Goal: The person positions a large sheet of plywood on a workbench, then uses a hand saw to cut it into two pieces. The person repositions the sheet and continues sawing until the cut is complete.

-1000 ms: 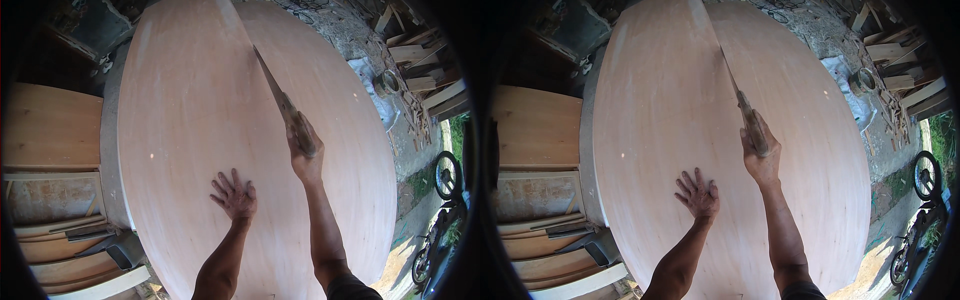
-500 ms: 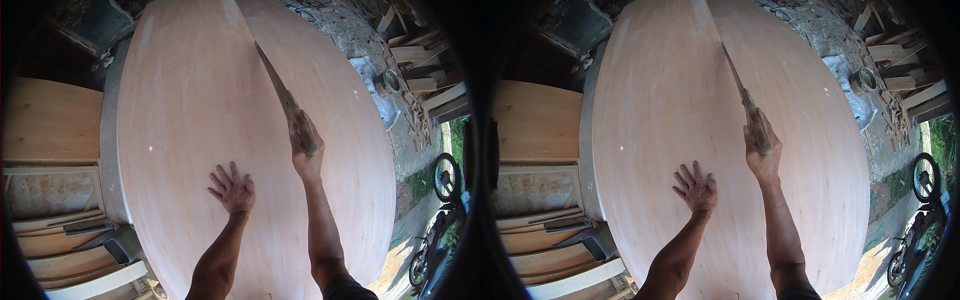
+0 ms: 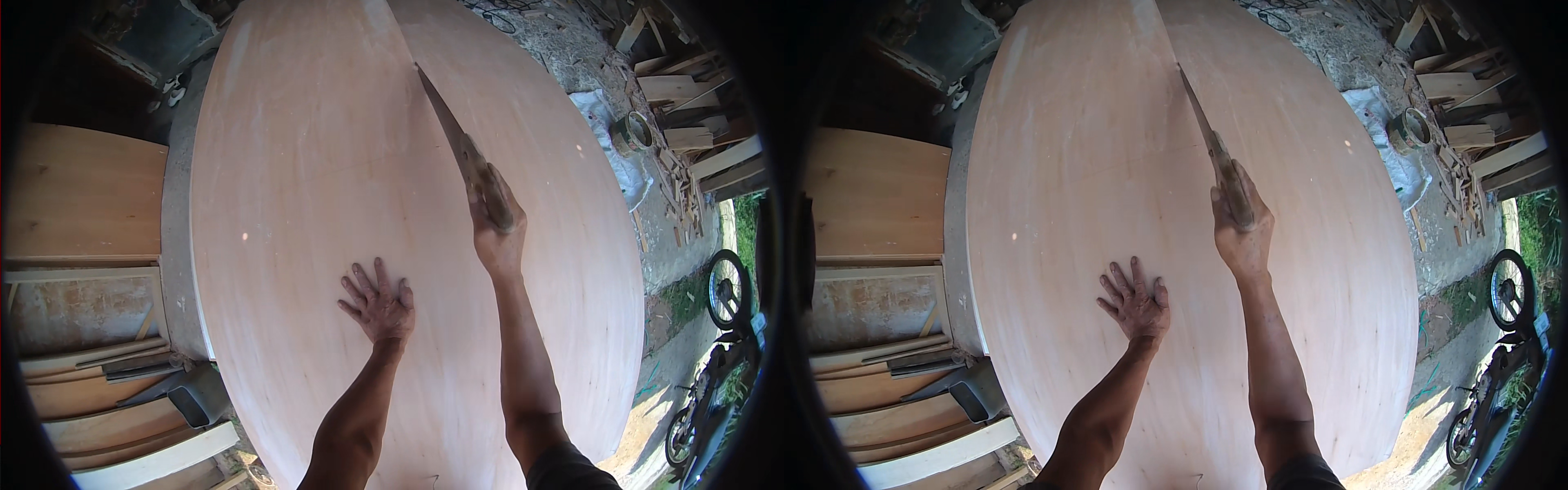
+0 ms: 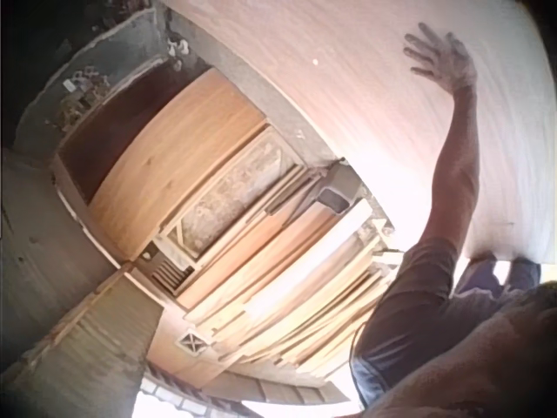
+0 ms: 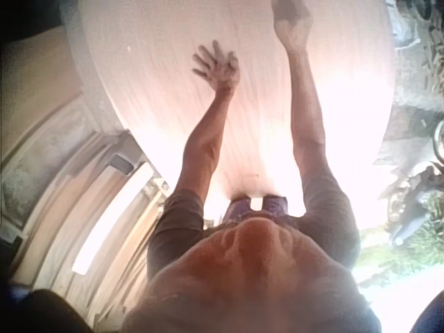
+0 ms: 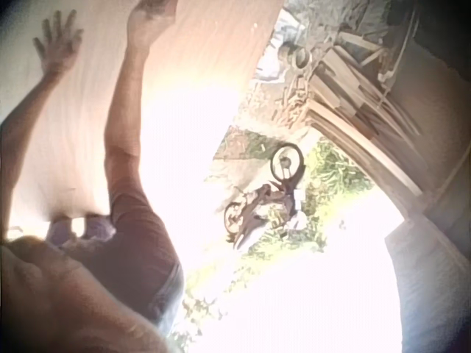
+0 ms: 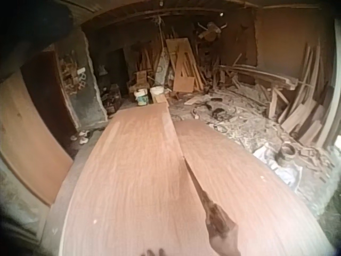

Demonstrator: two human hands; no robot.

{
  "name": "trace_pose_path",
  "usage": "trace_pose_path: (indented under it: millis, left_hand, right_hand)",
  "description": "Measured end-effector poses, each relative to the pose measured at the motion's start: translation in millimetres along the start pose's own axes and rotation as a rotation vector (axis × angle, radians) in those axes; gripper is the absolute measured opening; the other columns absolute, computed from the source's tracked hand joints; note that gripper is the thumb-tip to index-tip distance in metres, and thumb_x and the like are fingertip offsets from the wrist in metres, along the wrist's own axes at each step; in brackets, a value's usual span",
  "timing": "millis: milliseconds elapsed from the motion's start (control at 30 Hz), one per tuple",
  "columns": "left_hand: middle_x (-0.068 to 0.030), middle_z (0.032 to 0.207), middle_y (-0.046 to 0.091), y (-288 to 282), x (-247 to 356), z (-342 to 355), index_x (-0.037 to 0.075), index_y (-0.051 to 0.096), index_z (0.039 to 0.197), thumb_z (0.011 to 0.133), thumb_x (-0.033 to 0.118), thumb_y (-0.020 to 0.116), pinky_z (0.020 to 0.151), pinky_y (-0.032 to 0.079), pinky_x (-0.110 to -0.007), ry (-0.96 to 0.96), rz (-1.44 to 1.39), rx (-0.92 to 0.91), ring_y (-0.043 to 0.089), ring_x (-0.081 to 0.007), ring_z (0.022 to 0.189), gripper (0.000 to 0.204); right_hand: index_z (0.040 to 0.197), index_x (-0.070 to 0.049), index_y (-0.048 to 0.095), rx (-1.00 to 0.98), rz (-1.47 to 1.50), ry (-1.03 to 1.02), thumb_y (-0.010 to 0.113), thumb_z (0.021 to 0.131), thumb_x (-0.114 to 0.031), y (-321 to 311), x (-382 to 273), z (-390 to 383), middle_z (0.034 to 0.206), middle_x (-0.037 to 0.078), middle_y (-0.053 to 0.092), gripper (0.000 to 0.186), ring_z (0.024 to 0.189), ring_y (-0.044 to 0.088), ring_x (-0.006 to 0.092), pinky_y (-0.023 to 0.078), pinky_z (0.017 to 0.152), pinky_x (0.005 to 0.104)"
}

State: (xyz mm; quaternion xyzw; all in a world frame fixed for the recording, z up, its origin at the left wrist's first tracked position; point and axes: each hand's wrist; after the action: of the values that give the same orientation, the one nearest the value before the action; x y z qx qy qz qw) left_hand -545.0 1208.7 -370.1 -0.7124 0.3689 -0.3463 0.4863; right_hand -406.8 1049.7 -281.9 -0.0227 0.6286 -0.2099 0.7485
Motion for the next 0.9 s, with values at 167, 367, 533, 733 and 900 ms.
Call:
trace_pose_path:
  millis: [167,367,533,733,900]
  left_hand:
    - [-0.0184,0.167,0.005,-1.1,25.7,3.9,0.024,0.017,0.161,0.101,0.060,0.030,0.118,-0.002,-0.067,0.080,-0.035,0.023,-0.004,-0.0449,0.152,0.072]
    - [-0.0179,0.167,0.003,-1.3,-7.0,8.6,0.025,0.017,0.161,0.100,0.060,0.029,0.118,-0.002,-0.067,-0.027,0.022,0.008,-0.004,-0.0449,0.152,0.071]
    - [-0.0177,0.167,0.003,-0.4,22.9,3.8,0.026,0.015,0.161,0.100,0.061,0.029,0.118,-0.002,-0.067,0.056,-0.014,0.005,-0.004,-0.0446,0.152,0.071]
    - [-0.0177,0.167,0.003,-4.6,1.5,7.2,0.026,0.015,0.161,0.101,0.060,0.030,0.118,-0.002,-0.067,-0.025,0.011,-0.002,-0.003,-0.0443,0.152,0.071]
    - [-0.0178,0.167,0.005,-1.8,-1.4,5.9,0.025,0.018,0.161,0.101,0.059,0.030,0.118,-0.002,-0.067,-0.026,0.008,0.018,-0.003,-0.0436,0.153,0.070]
  right_hand:
    - [0.131,-0.003,0.059,0.035,-0.034,0.026,0.067,0.092,-0.015,16.7,11.2,86.5,0.095,0.019,0.071,0.042,0.090,0.071,0.0307,0.054,0.079,0.0393]
    - [0.134,0.002,0.056,0.004,0.155,0.078,0.068,0.093,-0.012,-28.7,-5.7,-64.3,0.116,0.019,0.070,0.045,0.102,0.071,0.0247,0.056,0.085,0.0353]
    - [0.132,0.000,0.058,-0.026,-0.025,0.087,0.068,0.092,-0.011,10.4,4.2,73.9,0.114,0.019,0.071,0.043,0.099,0.071,0.0252,0.054,0.084,0.0334]
    - [0.137,0.000,0.054,-0.021,-0.036,-0.035,0.068,0.093,-0.011,-20.1,4.8,-46.0,0.117,0.018,0.070,0.047,0.103,0.071,0.0237,0.055,0.087,0.0330]
    - [0.135,0.002,0.055,-0.029,0.041,0.102,0.068,0.093,-0.009,-32.2,-6.6,-63.8,0.113,0.018,0.072,0.045,0.098,0.071,0.0199,0.055,0.084,0.0316]
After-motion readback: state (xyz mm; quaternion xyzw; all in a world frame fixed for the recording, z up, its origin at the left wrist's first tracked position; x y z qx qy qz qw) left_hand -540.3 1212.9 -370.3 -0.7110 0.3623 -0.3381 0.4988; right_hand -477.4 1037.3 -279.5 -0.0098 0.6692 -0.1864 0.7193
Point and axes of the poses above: each hand's wrist, its own z-axis towards the middle knuckle, its own y-axis out of the palm, x = y × z
